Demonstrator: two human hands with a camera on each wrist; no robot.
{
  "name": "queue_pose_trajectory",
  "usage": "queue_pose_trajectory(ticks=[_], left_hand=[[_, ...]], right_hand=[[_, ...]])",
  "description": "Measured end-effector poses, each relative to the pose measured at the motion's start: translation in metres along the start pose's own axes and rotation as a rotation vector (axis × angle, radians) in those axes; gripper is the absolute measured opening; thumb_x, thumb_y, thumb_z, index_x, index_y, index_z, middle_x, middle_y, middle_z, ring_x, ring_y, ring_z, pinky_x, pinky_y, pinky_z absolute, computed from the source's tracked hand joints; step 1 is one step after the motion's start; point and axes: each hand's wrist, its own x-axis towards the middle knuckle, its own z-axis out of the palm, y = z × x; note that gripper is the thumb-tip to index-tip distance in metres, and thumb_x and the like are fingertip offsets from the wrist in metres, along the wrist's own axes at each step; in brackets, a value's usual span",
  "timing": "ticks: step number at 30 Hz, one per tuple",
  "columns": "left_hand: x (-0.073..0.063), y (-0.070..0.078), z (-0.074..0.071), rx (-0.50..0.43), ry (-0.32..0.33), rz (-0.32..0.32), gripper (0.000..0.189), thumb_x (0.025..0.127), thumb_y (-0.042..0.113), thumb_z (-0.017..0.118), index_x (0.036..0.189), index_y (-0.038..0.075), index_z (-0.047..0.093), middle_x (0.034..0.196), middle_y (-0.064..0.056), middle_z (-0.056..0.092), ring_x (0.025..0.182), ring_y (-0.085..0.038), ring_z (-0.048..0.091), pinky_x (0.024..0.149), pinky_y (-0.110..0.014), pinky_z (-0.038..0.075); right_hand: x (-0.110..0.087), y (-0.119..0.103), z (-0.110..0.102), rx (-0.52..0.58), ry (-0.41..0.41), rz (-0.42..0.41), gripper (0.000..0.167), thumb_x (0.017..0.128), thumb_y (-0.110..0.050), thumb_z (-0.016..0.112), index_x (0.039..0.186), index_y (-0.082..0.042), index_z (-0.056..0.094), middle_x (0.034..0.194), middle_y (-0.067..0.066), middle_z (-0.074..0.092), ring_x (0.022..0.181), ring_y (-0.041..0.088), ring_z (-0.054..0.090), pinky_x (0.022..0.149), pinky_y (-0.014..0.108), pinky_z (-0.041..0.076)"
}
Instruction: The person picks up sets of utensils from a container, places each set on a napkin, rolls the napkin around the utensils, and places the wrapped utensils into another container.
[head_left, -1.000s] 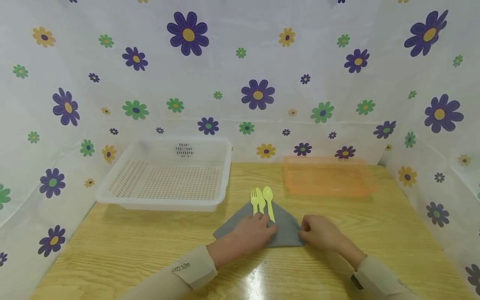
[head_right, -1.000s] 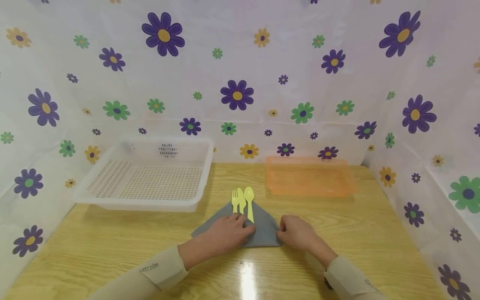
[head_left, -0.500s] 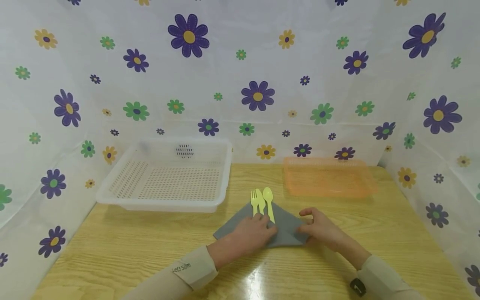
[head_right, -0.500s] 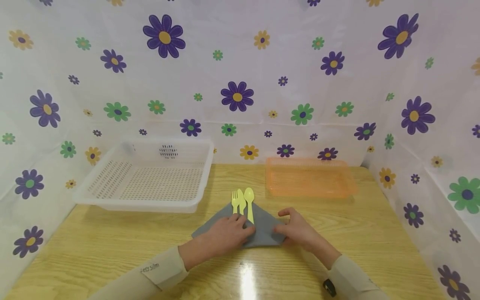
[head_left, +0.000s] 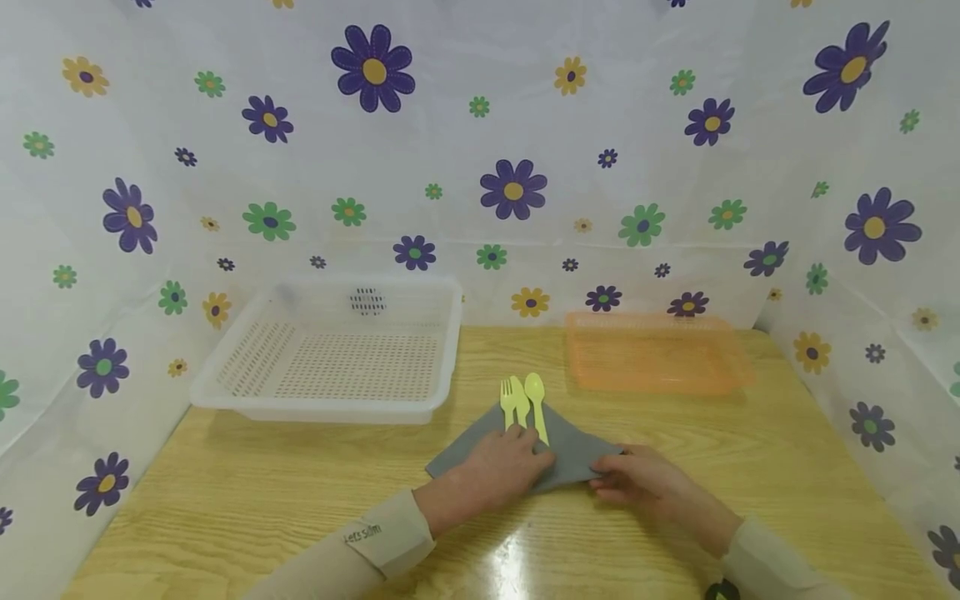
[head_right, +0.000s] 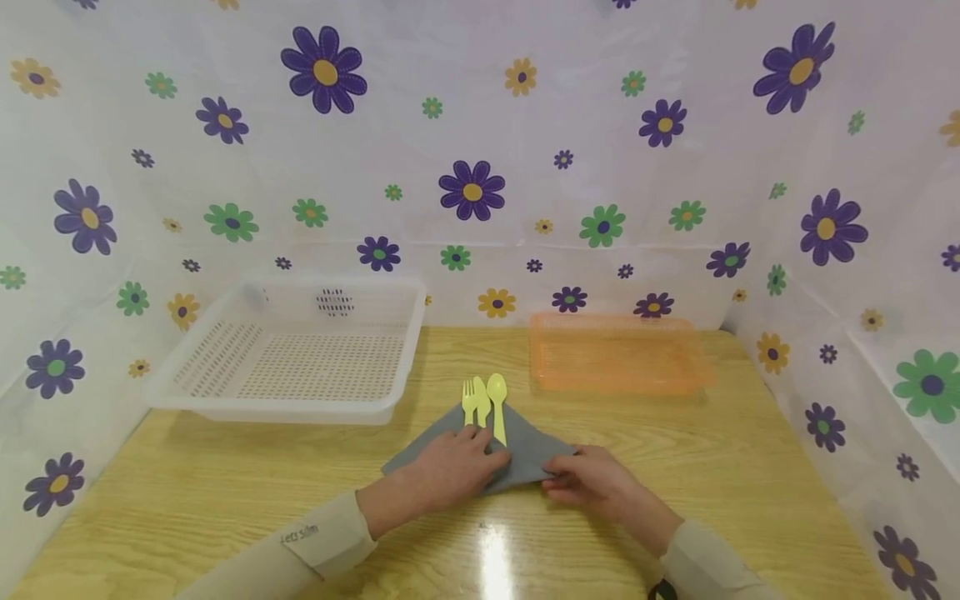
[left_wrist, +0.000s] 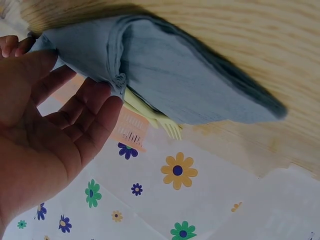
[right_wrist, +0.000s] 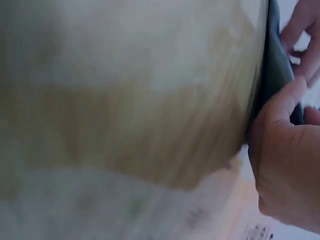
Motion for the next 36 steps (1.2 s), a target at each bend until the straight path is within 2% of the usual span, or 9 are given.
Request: queue_pose_trajectory(ticks=[3,5,10,13,20,25,28,33,36], left_hand=[[0.000,-0.001,0.000,0.010,-0.010,0.004,0.025,0.099,0.023,0.059,0.124,0.028,0.058,0.112,-0.001,0.059,0.094,-0.017,0.058,0.066,-0.026,0.053],[0.000,-0.002,0.000,0.018,-0.017,0.007,0.028,0.098,0.022,0.062,0.126,0.028,0.057,0.113,-0.001,0.059,0.095,-0.016,0.059,0.067,-0.026,0.053],[-0.001,-0.004,0.001,0.029,-0.006,0.007,0.034,0.096,0.021,0.065,0.128,0.024,0.056,0.114,0.000,0.059,0.093,-0.015,0.059,0.068,-0.024,0.053],[-0.001,-0.005,0.002,0.031,0.005,0.008,0.033,0.094,0.022,0.067,0.126,0.022,0.057,0.112,0.000,0.058,0.090,-0.015,0.058,0.066,-0.023,0.052],[0.001,-0.005,0.003,0.037,-0.004,0.021,0.034,0.093,0.021,0.069,0.125,0.020,0.056,0.112,0.000,0.058,0.091,-0.014,0.057,0.066,-0.022,0.051],[0.002,-0.006,0.003,0.010,0.009,0.017,0.032,0.094,0.019,0.068,0.125,0.021,0.058,0.111,-0.001,0.058,0.092,-0.015,0.057,0.066,-0.023,0.052],[0.002,-0.006,0.003,0.002,0.000,0.010,0.033,0.095,0.019,0.066,0.127,0.021,0.058,0.113,-0.001,0.057,0.094,-0.015,0.057,0.067,-0.023,0.052],[0.002,-0.007,0.001,-0.013,-0.039,0.004,0.035,0.096,0.019,0.066,0.130,0.022,0.057,0.116,-0.001,0.057,0.097,-0.015,0.057,0.068,-0.023,0.053],[0.002,-0.007,0.000,-0.022,-0.045,0.002,0.034,0.096,0.018,0.066,0.128,0.022,0.058,0.115,-0.001,0.057,0.096,-0.015,0.057,0.065,-0.023,0.052]], right_hand=[[-0.003,0.003,0.008,0.103,-0.030,-0.006,0.011,0.096,-0.004,0.055,0.106,0.000,0.051,0.085,0.004,0.068,0.080,0.012,0.068,0.076,0.025,0.057],[-0.004,0.005,0.014,0.096,-0.022,-0.033,0.008,0.096,-0.003,0.055,0.103,0.000,0.054,0.085,0.004,0.068,0.080,0.012,0.068,0.077,0.025,0.057],[-0.003,0.008,0.032,-0.060,0.076,-0.079,0.015,0.093,-0.005,0.063,0.101,0.007,0.059,0.079,0.006,0.069,0.072,0.012,0.069,0.072,0.026,0.059],[-0.002,0.010,0.040,-0.119,0.128,-0.103,0.022,0.092,-0.006,0.064,0.103,0.012,0.057,0.077,0.008,0.070,0.069,0.013,0.070,0.071,0.028,0.059],[-0.002,0.014,0.052,-0.089,0.205,-0.136,0.036,0.092,-0.004,0.063,0.117,0.017,0.048,0.082,0.012,0.072,0.073,0.016,0.071,0.073,0.030,0.059],[-0.004,0.015,0.058,-0.050,0.237,-0.147,0.036,0.092,-0.002,0.062,0.119,0.019,0.051,0.085,0.007,0.069,0.076,0.013,0.068,0.074,0.027,0.058],[-0.003,0.014,0.062,-0.039,0.266,-0.138,0.031,0.093,-0.006,0.063,0.115,0.015,0.056,0.084,0.005,0.066,0.075,0.012,0.065,0.072,0.026,0.057],[0.002,0.014,0.070,-0.102,0.310,-0.131,0.022,0.097,-0.011,0.060,0.102,0.009,0.057,0.070,0.006,0.063,0.061,0.012,0.063,0.062,0.027,0.056],[0.003,0.016,0.073,-0.157,0.325,-0.144,0.021,0.099,-0.012,0.054,0.104,0.009,0.056,0.069,0.009,0.061,0.058,0.014,0.061,0.057,0.029,0.056]])
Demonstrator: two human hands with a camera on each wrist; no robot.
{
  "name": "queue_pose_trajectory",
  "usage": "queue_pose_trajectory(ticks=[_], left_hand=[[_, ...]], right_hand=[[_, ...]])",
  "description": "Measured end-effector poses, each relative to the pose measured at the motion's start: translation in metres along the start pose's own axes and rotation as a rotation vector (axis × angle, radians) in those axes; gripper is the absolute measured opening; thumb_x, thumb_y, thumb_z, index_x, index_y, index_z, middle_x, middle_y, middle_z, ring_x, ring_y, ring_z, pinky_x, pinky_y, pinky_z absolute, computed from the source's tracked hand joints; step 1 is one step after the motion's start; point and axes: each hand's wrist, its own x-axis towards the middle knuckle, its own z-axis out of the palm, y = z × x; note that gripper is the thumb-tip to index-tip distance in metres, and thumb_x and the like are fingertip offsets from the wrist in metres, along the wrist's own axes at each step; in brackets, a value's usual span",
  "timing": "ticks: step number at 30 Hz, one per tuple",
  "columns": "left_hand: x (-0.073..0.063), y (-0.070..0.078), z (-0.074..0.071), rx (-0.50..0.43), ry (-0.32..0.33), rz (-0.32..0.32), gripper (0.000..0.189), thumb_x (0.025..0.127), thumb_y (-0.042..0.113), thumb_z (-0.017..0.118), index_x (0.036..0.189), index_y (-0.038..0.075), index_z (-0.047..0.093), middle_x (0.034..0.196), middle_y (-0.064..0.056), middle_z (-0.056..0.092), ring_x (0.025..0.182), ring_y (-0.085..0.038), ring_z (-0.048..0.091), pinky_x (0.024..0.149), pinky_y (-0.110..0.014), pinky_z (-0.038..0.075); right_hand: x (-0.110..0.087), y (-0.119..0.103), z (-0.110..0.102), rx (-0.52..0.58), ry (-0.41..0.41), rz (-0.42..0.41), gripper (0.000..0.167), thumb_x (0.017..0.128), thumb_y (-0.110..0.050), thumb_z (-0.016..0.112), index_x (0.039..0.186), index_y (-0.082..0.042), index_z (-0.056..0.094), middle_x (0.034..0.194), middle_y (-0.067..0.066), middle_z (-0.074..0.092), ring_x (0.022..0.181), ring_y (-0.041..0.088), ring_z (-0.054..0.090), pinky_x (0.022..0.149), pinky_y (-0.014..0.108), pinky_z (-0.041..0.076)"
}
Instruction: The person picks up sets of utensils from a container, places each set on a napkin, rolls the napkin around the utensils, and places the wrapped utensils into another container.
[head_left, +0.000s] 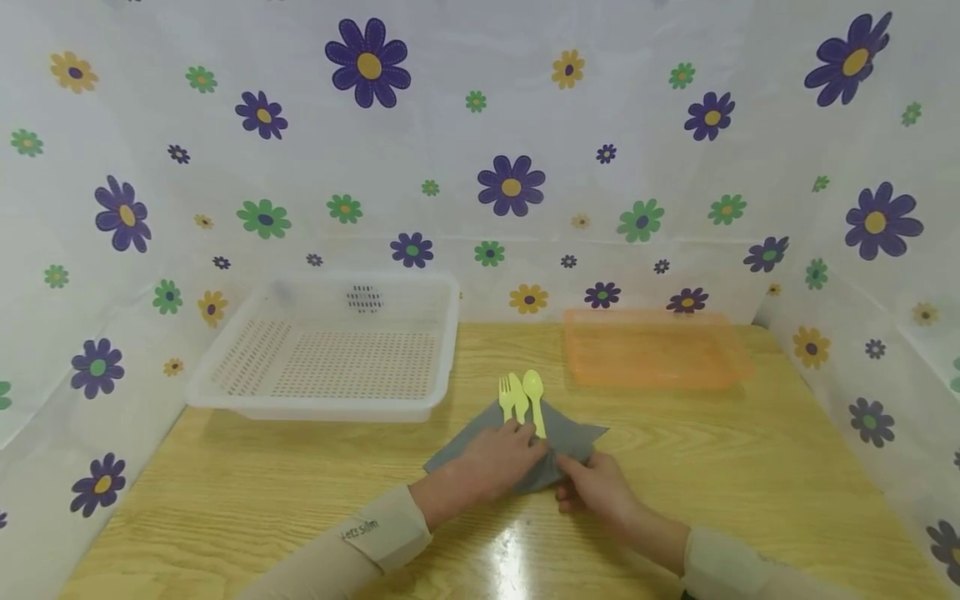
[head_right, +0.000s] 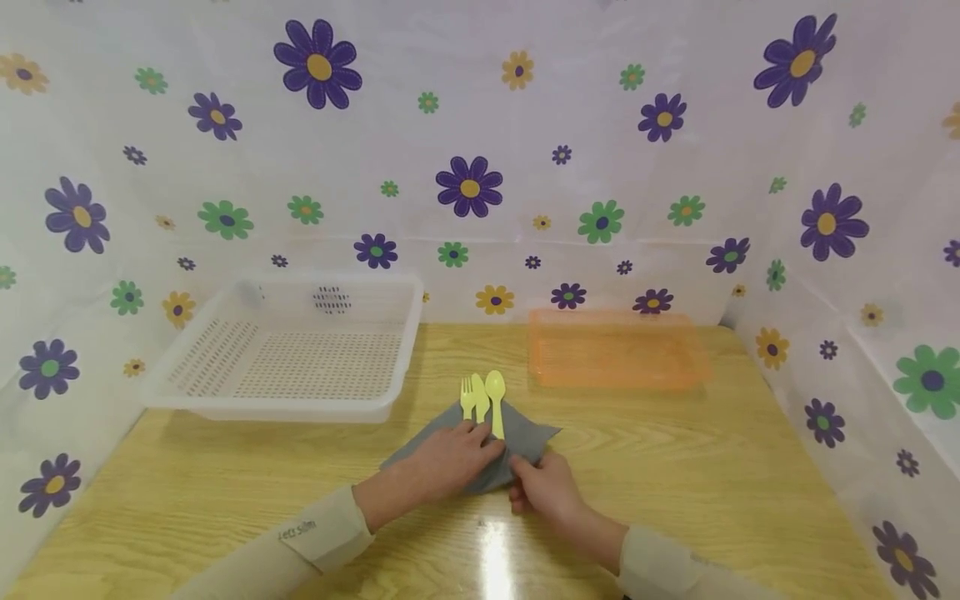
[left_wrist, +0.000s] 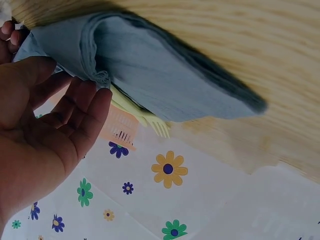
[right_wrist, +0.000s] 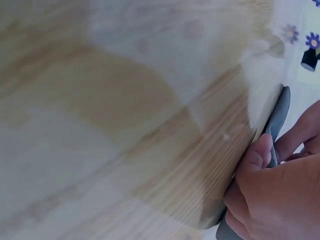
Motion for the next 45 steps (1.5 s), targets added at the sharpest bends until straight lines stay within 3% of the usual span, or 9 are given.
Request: queue_pose_trajectory(ticks=[4,12,17,21,24,26,28,31,45], left_hand=[[0.000,0.000,0.000,-0.001,0.005,0.004,0.033,0.096,0.018,0.065,0.128,0.022,0.058,0.115,-0.001,0.058,0.096,-0.015,0.057,0.065,-0.023,0.052],[-0.001,-0.001,0.001,-0.009,0.034,0.005,0.029,0.096,0.015,0.065,0.123,0.021,0.059,0.113,-0.002,0.057,0.095,-0.016,0.058,0.065,-0.024,0.053],[-0.001,-0.001,0.003,-0.002,0.032,0.014,0.027,0.099,0.015,0.060,0.125,0.021,0.058,0.114,-0.002,0.056,0.094,-0.015,0.057,0.066,-0.023,0.053],[-0.002,-0.001,0.004,0.010,0.059,0.002,0.026,0.097,0.015,0.063,0.123,0.020,0.060,0.113,-0.003,0.054,0.092,-0.015,0.056,0.064,-0.022,0.052],[-0.003,-0.001,0.004,0.012,0.101,-0.001,0.026,0.094,0.014,0.066,0.119,0.020,0.062,0.114,-0.003,0.053,0.090,-0.015,0.056,0.062,-0.022,0.052],[-0.004,-0.001,0.005,0.013,0.128,0.007,0.026,0.093,0.013,0.066,0.118,0.020,0.063,0.119,-0.002,0.053,0.091,-0.016,0.057,0.062,-0.023,0.053],[-0.005,-0.002,0.006,0.024,0.144,0.021,0.028,0.094,0.015,0.065,0.121,0.019,0.063,0.124,-0.002,0.054,0.093,-0.016,0.057,0.064,-0.022,0.053],[-0.006,-0.002,0.008,0.044,0.153,0.029,0.032,0.096,0.018,0.063,0.127,0.019,0.063,0.130,-0.001,0.055,0.096,-0.016,0.058,0.067,-0.022,0.053],[-0.012,-0.002,0.009,0.005,0.108,-0.011,0.044,0.091,0.015,0.069,0.133,0.008,0.058,0.127,-0.006,0.058,0.095,-0.016,0.061,0.075,-0.023,0.054]], right_hand=[[-0.001,-0.001,0.001,-0.015,0.011,-0.002,0.023,0.102,-0.011,0.046,0.114,0.009,0.052,0.075,0.013,0.060,0.059,0.016,0.060,0.056,0.032,0.056],[0.001,-0.007,0.003,0.179,0.027,0.060,0.039,0.103,-0.006,0.041,0.128,0.020,0.027,0.089,0.025,0.059,0.060,0.020,0.067,0.063,0.038,0.060],[-0.003,-0.002,0.002,-0.101,-0.001,-0.030,0.026,0.100,0.003,0.034,0.115,0.023,0.039,0.076,0.024,0.063,0.059,0.021,0.067,0.060,0.035,0.060],[-0.003,-0.007,0.000,-0.439,-0.083,-0.226,0.021,0.099,0.001,0.038,0.090,0.010,0.054,0.069,0.013,0.058,0.057,0.018,0.058,0.052,0.028,0.052],[-0.001,-0.010,0.001,-0.635,-0.102,-0.439,0.021,0.099,0.001,0.043,0.098,0.012,0.061,0.087,0.018,0.062,0.076,0.027,0.061,0.066,0.037,0.053],[-0.001,-0.009,0.003,-0.679,-0.132,-0.525,0.029,0.099,0.003,0.043,0.120,0.017,0.057,0.113,0.029,0.060,0.102,0.040,0.061,0.086,0.048,0.053],[0.000,-0.008,0.006,-0.666,-0.178,-0.553,0.044,0.100,0.003,0.041,0.142,0.018,0.038,0.139,0.036,0.045,0.130,0.046,0.045,0.106,0.056,0.040],[0.000,-0.005,0.010,-0.607,-0.231,-0.542,0.054,0.102,0.002,0.037,0.151,0.013,0.016,0.156,0.032,0.024,0.145,0.041,0.026,0.116,0.052,0.025],[0.001,0.001,0.021,-0.577,-0.270,-0.568,0.059,0.102,0.001,0.035,0.151,0.013,0.004,0.161,0.029,0.005,0.150,0.037,0.008,0.120,0.049,0.012]])
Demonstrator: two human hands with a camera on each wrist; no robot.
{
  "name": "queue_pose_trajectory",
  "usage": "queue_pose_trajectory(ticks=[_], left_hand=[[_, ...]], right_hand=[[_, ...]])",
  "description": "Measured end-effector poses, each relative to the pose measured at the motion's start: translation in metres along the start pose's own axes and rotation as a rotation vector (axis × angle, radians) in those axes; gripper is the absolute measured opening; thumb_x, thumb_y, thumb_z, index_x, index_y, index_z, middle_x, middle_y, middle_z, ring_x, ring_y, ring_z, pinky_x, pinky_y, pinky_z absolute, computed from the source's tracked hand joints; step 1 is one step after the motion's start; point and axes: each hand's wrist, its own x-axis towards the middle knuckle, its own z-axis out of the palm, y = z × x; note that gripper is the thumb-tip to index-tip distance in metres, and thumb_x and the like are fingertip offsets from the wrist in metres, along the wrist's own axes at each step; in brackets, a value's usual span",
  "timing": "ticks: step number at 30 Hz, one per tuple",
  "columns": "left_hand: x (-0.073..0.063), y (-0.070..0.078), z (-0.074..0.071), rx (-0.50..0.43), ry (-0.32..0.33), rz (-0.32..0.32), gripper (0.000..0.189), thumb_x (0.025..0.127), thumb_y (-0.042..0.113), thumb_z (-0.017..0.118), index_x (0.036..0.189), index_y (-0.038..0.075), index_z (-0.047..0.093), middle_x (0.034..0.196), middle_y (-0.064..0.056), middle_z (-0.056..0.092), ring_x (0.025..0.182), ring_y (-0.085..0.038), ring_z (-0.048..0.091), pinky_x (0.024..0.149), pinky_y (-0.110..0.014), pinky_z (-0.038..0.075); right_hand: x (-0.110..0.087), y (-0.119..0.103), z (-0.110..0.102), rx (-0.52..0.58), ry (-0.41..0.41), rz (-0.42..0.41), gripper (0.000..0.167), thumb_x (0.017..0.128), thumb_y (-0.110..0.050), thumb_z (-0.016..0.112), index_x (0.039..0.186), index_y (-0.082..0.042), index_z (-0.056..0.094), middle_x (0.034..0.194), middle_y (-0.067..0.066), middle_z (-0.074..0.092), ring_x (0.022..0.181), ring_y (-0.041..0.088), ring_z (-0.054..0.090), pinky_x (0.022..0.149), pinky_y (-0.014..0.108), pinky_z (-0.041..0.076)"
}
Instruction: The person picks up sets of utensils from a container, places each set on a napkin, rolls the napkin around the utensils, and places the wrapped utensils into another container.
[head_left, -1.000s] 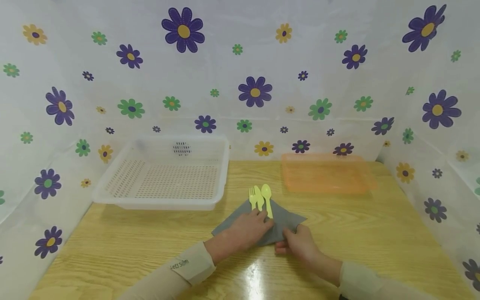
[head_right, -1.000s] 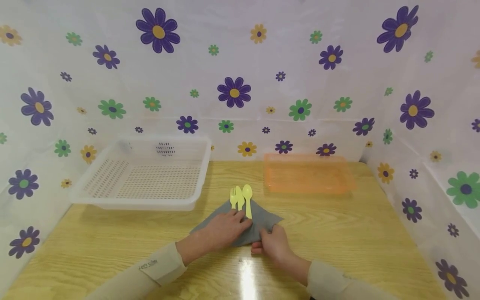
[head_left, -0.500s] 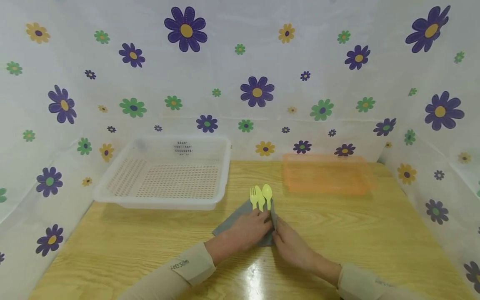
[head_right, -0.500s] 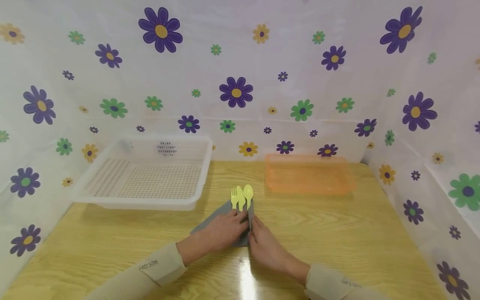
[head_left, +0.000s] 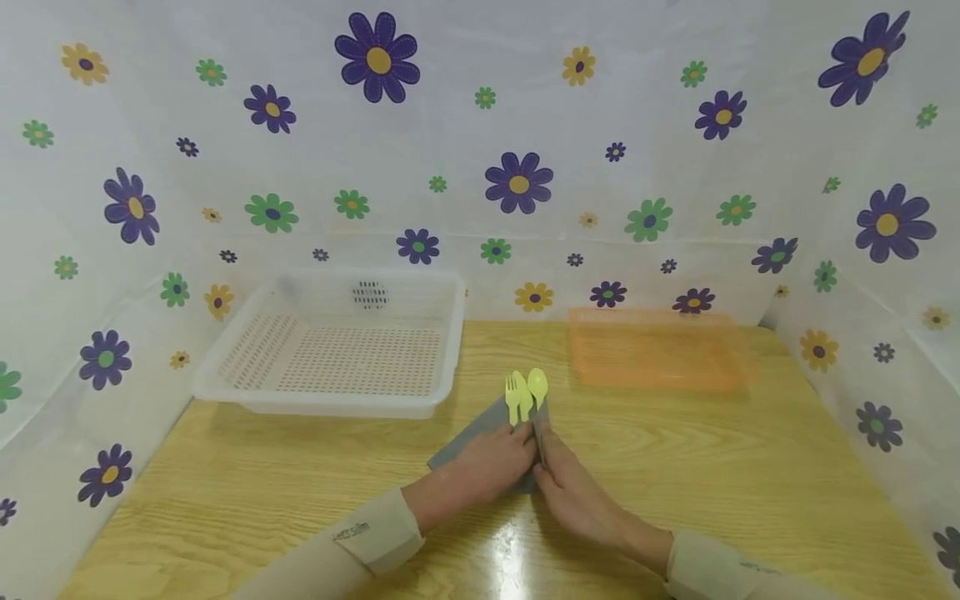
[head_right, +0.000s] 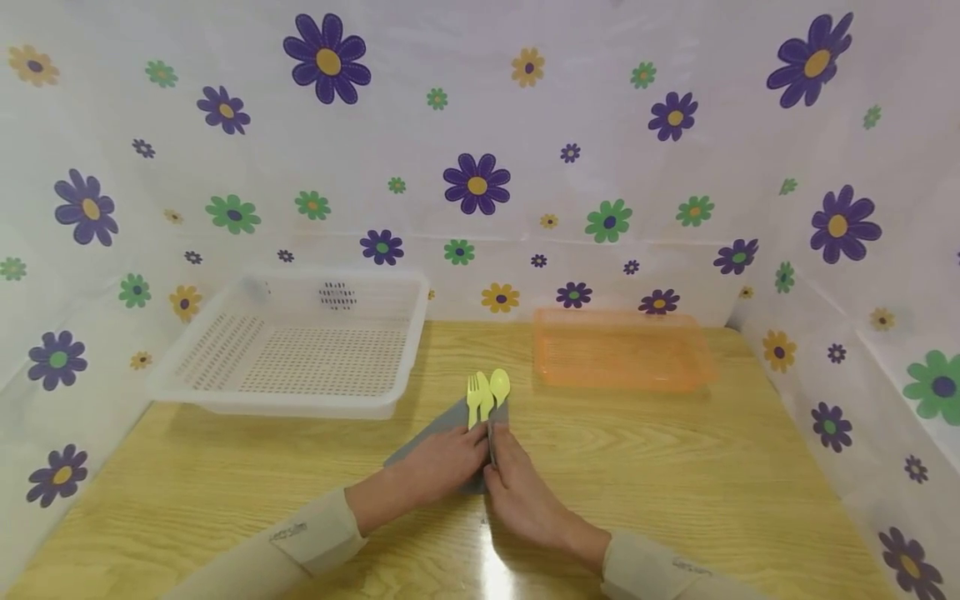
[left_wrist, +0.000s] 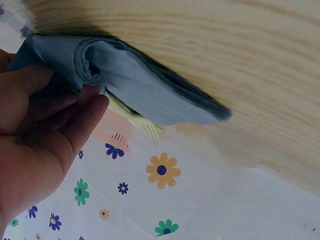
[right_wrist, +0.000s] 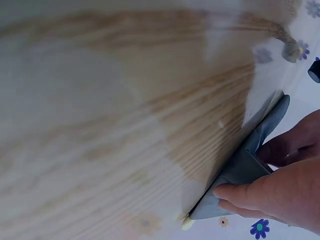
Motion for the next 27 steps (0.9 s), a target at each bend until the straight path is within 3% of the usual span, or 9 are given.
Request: queue_pose_trajectory(ticks=[5,9,14,17,23,27], left_hand=[[-0.005,-0.003,0.001,-0.035,0.050,0.001,0.042,0.089,0.009,0.069,0.129,0.005,0.057,0.118,-0.005,0.058,0.091,-0.012,0.060,0.073,-0.020,0.053],[-0.010,-0.004,0.004,-0.093,0.126,-0.026,0.030,0.091,0.006,0.065,0.119,0.002,0.054,0.104,-0.005,0.058,0.080,-0.009,0.057,0.062,-0.016,0.049],[-0.014,-0.005,0.004,-0.312,0.166,-0.100,0.032,0.095,0.011,0.064,0.122,0.006,0.047,0.097,-0.006,0.059,0.070,-0.012,0.057,0.051,-0.018,0.045],[-0.016,-0.006,0.004,-0.281,0.150,-0.088,0.039,0.094,0.012,0.067,0.128,0.014,0.048,0.102,-0.005,0.057,0.072,-0.013,0.058,0.052,-0.020,0.046],[-0.021,-0.008,0.005,-0.014,0.203,0.001,0.038,0.090,0.016,0.072,0.125,0.016,0.056,0.107,-0.002,0.058,0.083,-0.014,0.060,0.059,-0.022,0.051],[-0.024,-0.010,0.006,0.091,0.222,0.037,0.030,0.092,0.020,0.070,0.119,0.017,0.058,0.102,0.001,0.059,0.082,-0.012,0.059,0.057,-0.020,0.049]], right_hand=[[-0.001,0.000,0.003,-0.039,-0.005,-0.021,0.064,0.100,0.001,0.038,0.151,0.014,0.002,0.160,0.031,0.003,0.150,0.039,0.006,0.120,0.051,0.011],[0.000,0.001,0.004,-0.082,-0.001,-0.061,0.068,0.097,0.003,0.043,0.152,0.014,0.005,0.159,0.033,0.009,0.149,0.040,0.010,0.119,0.051,0.013],[-0.001,0.002,0.006,-0.181,-0.015,-0.098,0.068,0.095,0.003,0.044,0.153,0.012,0.009,0.159,0.031,0.014,0.149,0.040,0.013,0.119,0.052,0.015],[-0.002,0.001,0.007,-0.238,-0.022,-0.096,0.061,0.097,0.001,0.043,0.152,0.013,0.019,0.158,0.030,0.023,0.148,0.040,0.018,0.118,0.054,0.019],[-0.004,0.000,0.004,-0.379,-0.061,-0.093,0.054,0.100,-0.005,0.046,0.147,0.015,0.029,0.154,0.035,0.025,0.145,0.047,0.023,0.116,0.057,0.023],[-0.006,0.003,-0.002,-0.515,-0.099,-0.138,0.054,0.100,-0.008,0.049,0.145,0.016,0.032,0.152,0.035,0.031,0.142,0.046,0.029,0.115,0.054,0.028]])
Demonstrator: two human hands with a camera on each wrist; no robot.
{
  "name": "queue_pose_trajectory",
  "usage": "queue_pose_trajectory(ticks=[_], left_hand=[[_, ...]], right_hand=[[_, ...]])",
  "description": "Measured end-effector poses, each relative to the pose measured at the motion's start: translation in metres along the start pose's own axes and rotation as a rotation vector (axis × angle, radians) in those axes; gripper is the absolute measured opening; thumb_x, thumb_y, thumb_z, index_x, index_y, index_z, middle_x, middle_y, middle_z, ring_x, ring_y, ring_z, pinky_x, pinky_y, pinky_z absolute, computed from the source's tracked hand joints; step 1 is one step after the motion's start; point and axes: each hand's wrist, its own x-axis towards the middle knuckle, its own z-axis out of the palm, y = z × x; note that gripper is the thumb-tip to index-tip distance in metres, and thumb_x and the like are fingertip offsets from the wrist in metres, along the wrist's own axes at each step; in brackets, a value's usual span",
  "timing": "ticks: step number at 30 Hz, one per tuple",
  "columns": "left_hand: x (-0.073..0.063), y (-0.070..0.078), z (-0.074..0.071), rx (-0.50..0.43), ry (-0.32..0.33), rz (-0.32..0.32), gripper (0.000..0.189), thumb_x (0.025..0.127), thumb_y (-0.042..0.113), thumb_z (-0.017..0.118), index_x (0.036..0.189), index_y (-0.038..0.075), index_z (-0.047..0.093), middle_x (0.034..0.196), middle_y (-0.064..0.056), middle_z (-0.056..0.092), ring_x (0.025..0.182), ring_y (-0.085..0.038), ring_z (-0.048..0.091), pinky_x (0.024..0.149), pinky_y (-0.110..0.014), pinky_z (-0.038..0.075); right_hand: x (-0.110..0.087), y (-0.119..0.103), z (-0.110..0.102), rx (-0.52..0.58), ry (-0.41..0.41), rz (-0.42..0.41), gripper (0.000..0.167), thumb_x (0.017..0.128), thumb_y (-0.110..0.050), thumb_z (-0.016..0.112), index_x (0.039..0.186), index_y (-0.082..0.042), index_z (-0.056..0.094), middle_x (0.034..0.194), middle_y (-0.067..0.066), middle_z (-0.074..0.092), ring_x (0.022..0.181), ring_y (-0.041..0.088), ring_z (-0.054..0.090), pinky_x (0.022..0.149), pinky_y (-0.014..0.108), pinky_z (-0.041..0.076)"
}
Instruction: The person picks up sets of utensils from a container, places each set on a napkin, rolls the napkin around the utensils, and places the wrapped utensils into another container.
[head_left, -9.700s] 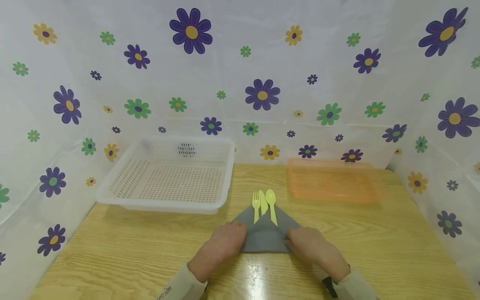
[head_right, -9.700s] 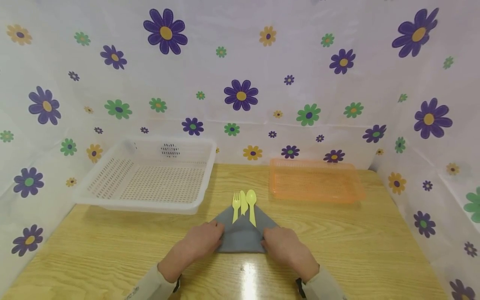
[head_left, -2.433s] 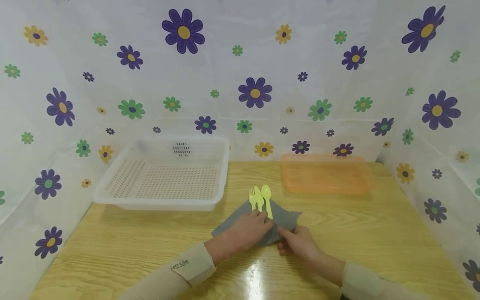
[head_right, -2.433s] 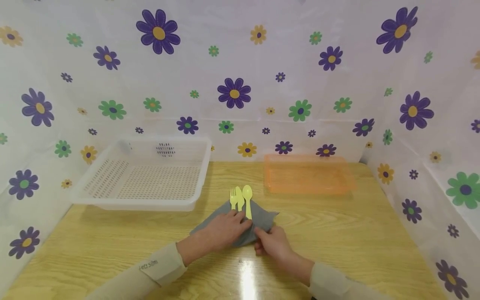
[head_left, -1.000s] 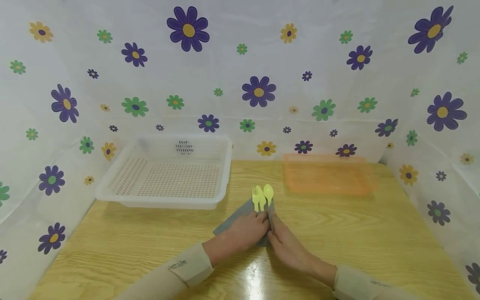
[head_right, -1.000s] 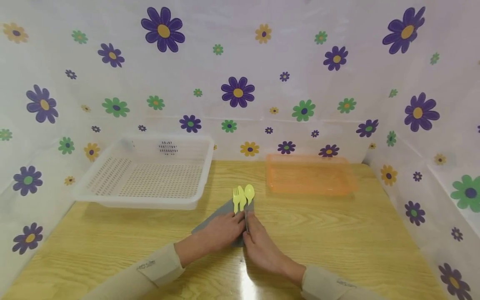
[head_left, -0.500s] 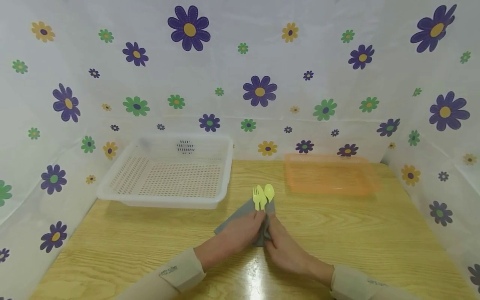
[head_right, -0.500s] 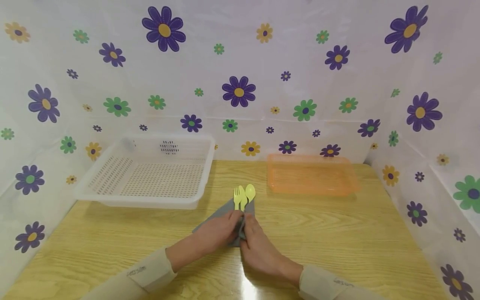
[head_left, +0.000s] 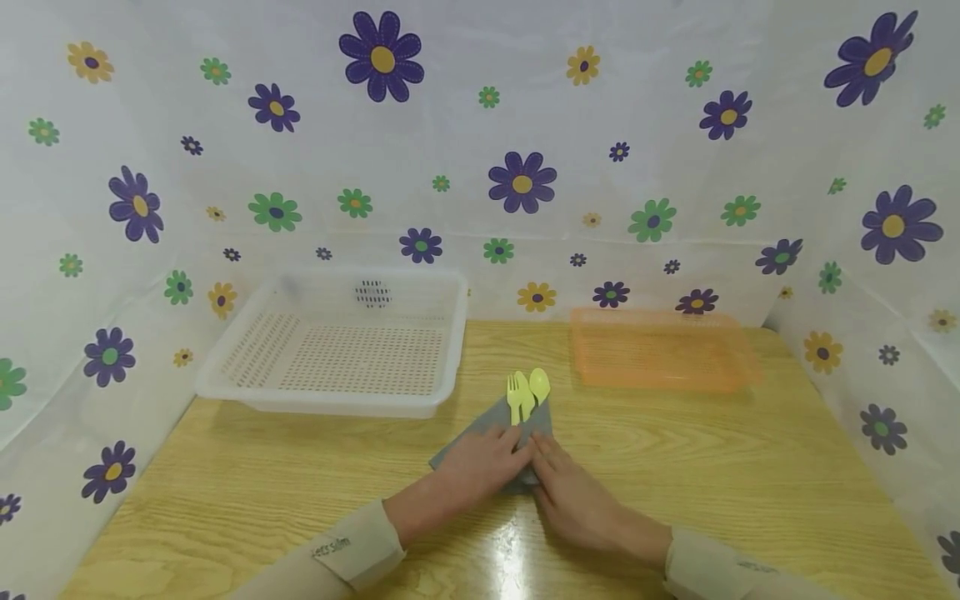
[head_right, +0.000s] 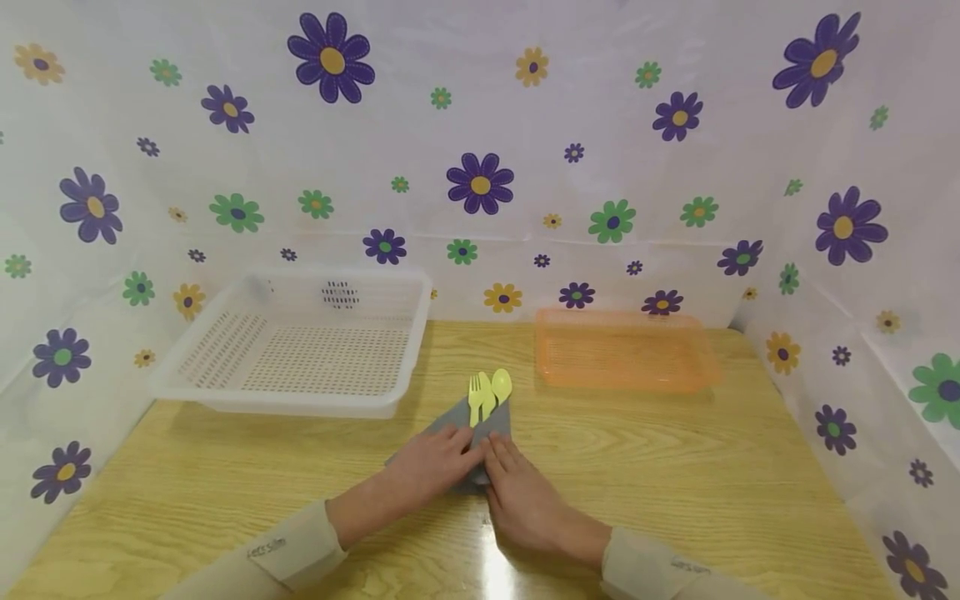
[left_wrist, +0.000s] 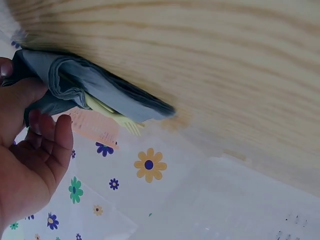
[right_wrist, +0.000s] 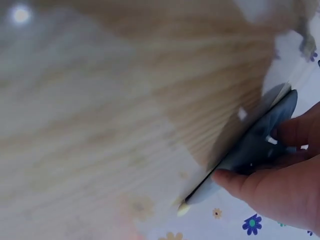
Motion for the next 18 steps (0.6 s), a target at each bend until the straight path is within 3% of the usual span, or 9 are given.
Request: queue_pose_trajectory(ticks=[7,13,18], left_hand=[[-0.005,-0.003,0.005,0.039,-0.003,0.058,0.011,0.093,0.022,0.067,0.104,0.022,0.065,0.090,0.004,0.052,0.073,-0.009,0.049,0.051,-0.018,0.038],[-0.008,-0.007,0.009,0.033,0.044,0.089,0.005,0.090,0.023,0.070,0.095,0.023,0.068,0.088,0.004,0.049,0.072,-0.009,0.046,0.052,-0.018,0.038],[-0.010,-0.010,0.011,0.050,0.074,0.121,0.006,0.091,0.024,0.070,0.086,0.023,0.066,0.087,0.003,0.046,0.072,-0.010,0.044,0.054,-0.018,0.039]], right_hand=[[-0.004,0.012,-0.003,-0.273,-0.032,-0.092,0.051,0.100,-0.014,0.053,0.143,0.010,0.043,0.150,0.026,0.041,0.140,0.039,0.039,0.112,0.048,0.036],[-0.004,0.020,-0.005,-0.388,-0.066,-0.135,0.052,0.101,-0.021,0.055,0.144,0.005,0.045,0.151,0.020,0.043,0.140,0.034,0.041,0.111,0.045,0.039],[-0.004,0.023,-0.007,-0.503,-0.039,-0.206,0.049,0.099,-0.024,0.059,0.138,0.004,0.053,0.143,0.020,0.053,0.133,0.031,0.051,0.106,0.039,0.045]])
